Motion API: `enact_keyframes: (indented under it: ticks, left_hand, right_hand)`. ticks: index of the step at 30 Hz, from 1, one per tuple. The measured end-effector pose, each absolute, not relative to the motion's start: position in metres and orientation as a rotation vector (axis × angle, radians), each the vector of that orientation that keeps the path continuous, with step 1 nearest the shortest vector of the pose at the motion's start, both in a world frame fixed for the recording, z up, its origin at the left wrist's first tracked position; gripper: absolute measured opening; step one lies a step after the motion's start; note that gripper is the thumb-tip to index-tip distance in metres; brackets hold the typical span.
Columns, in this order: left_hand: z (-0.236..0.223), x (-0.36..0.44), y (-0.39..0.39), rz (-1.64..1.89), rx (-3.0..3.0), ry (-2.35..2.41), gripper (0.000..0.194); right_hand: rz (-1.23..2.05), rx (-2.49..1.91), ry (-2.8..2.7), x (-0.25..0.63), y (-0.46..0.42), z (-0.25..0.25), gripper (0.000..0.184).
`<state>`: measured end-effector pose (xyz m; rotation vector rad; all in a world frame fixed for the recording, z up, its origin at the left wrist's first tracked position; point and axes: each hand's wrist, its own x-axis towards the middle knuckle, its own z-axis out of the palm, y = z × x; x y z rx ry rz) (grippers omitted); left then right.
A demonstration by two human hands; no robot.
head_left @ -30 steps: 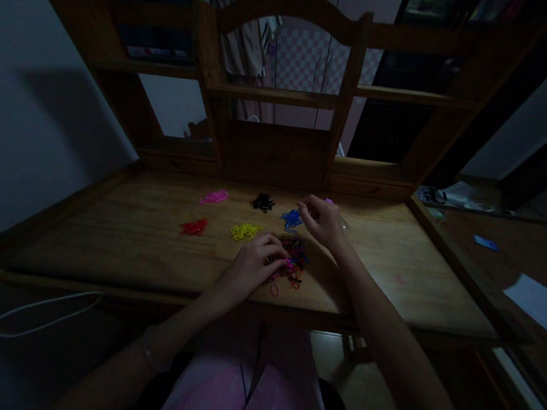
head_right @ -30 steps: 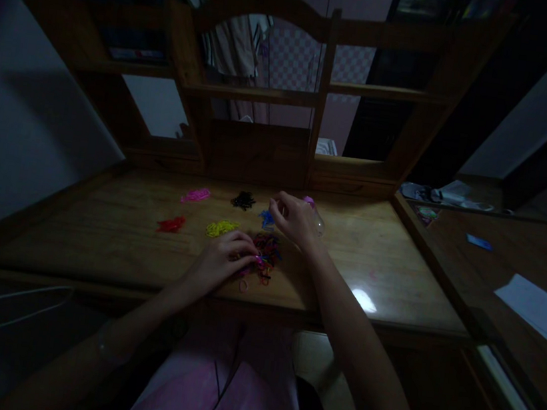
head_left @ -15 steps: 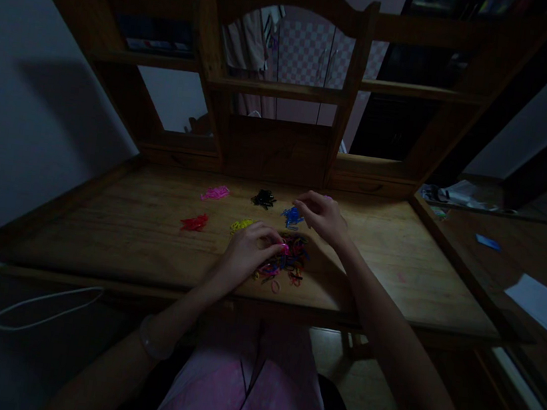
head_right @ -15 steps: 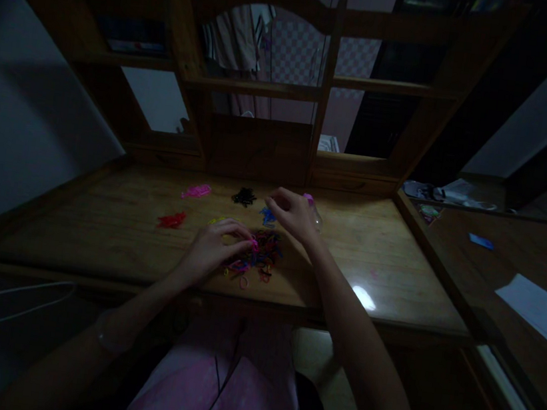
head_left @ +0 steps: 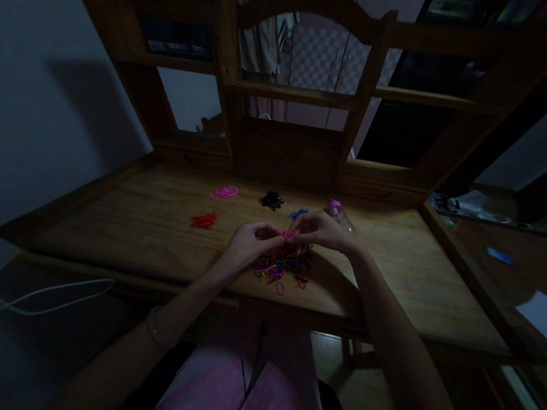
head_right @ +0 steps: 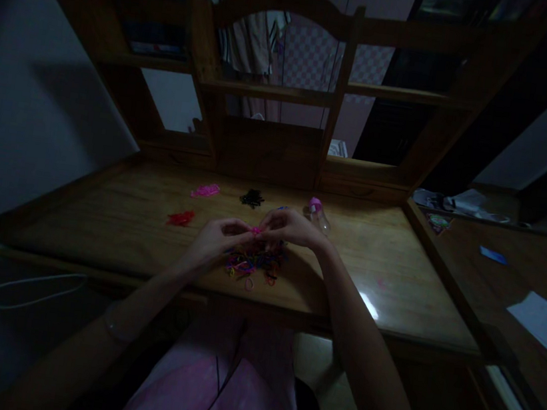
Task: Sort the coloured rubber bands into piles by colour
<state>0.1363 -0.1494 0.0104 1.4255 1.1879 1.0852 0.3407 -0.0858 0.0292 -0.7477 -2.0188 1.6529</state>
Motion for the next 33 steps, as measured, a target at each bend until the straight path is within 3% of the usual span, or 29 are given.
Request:
enact_keyframes:
  ticks: [18, 33]
  left_hand:
    - [0.022, 0.132, -0.149, 0.971, 1.215, 1.042, 0.042]
    - [0.031, 0.123, -0.152, 0.835, 1.212, 1.015, 0.032]
  right_hand:
    - [1.518, -0.767, -1.998, 0.342, -0.084, 0.030, 0.031]
    - [1.459, -0.750, -2.098, 0.348, -0.085, 0.037, 0.029]
